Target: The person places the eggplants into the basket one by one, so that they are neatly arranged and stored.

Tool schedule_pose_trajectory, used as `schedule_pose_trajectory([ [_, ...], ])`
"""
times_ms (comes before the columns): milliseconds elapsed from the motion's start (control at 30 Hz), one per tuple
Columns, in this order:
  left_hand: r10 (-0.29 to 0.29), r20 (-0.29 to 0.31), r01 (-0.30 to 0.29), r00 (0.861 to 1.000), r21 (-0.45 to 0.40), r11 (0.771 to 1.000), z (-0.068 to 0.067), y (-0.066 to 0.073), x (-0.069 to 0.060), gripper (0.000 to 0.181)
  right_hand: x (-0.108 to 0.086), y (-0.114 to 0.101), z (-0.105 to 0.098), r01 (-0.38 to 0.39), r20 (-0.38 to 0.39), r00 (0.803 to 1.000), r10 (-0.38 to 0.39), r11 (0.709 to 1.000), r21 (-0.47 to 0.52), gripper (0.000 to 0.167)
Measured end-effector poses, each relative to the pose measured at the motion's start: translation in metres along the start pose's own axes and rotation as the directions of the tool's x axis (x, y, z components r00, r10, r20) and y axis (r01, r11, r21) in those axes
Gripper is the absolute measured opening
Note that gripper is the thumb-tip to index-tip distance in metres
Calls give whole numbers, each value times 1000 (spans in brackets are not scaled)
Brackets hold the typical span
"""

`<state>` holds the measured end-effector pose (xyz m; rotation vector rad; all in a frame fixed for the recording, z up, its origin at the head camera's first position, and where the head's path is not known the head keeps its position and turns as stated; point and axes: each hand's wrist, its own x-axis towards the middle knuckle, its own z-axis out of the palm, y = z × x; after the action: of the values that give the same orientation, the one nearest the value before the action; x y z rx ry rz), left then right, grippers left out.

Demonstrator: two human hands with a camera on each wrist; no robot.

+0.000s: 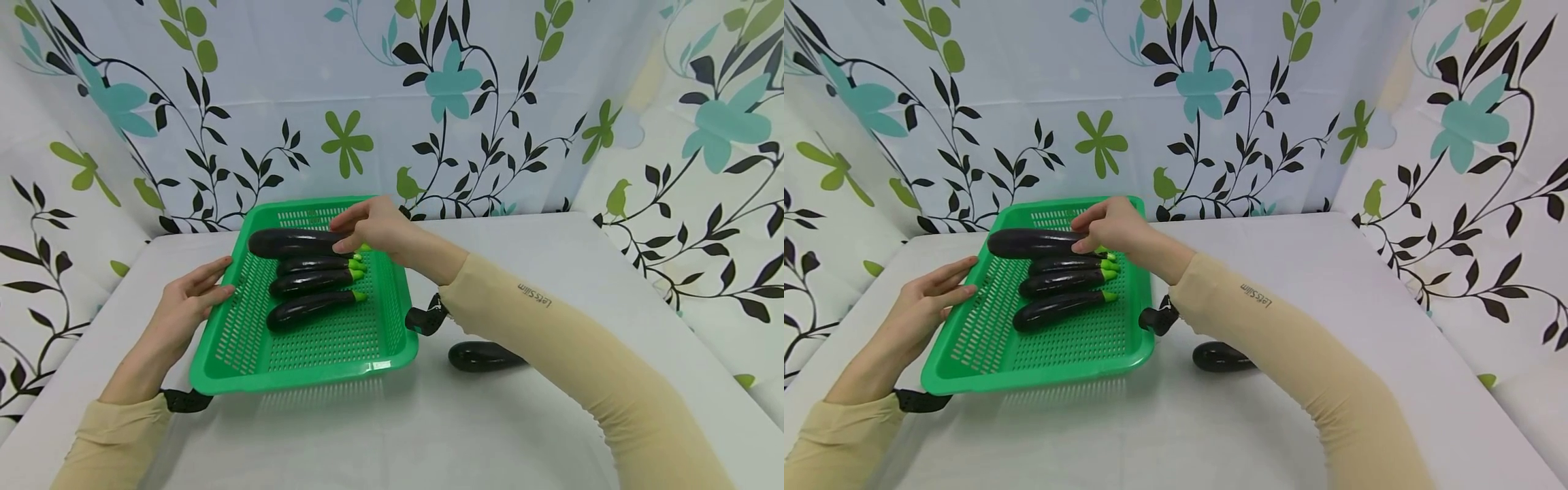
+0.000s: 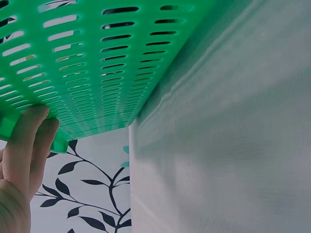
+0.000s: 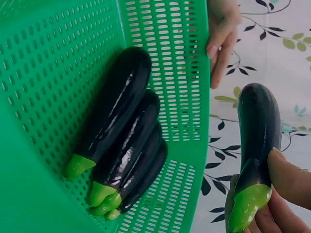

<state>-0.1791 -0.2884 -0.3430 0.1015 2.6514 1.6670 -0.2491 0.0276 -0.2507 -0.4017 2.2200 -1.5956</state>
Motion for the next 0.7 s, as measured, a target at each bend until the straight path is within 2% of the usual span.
schedule_pose_trajectory([
  [267, -5, -5, 5, 1000, 3, 1000, -2, -1, -1, 66, 14, -1, 12, -23, 4, 1000, 23, 999, -48, 39],
  [700, -16, -2, 16, 1000, 9, 1000, -1, 1, -2, 65, 24, 10, 30, -63, 81, 994, 71, 993, -96, 36],
])
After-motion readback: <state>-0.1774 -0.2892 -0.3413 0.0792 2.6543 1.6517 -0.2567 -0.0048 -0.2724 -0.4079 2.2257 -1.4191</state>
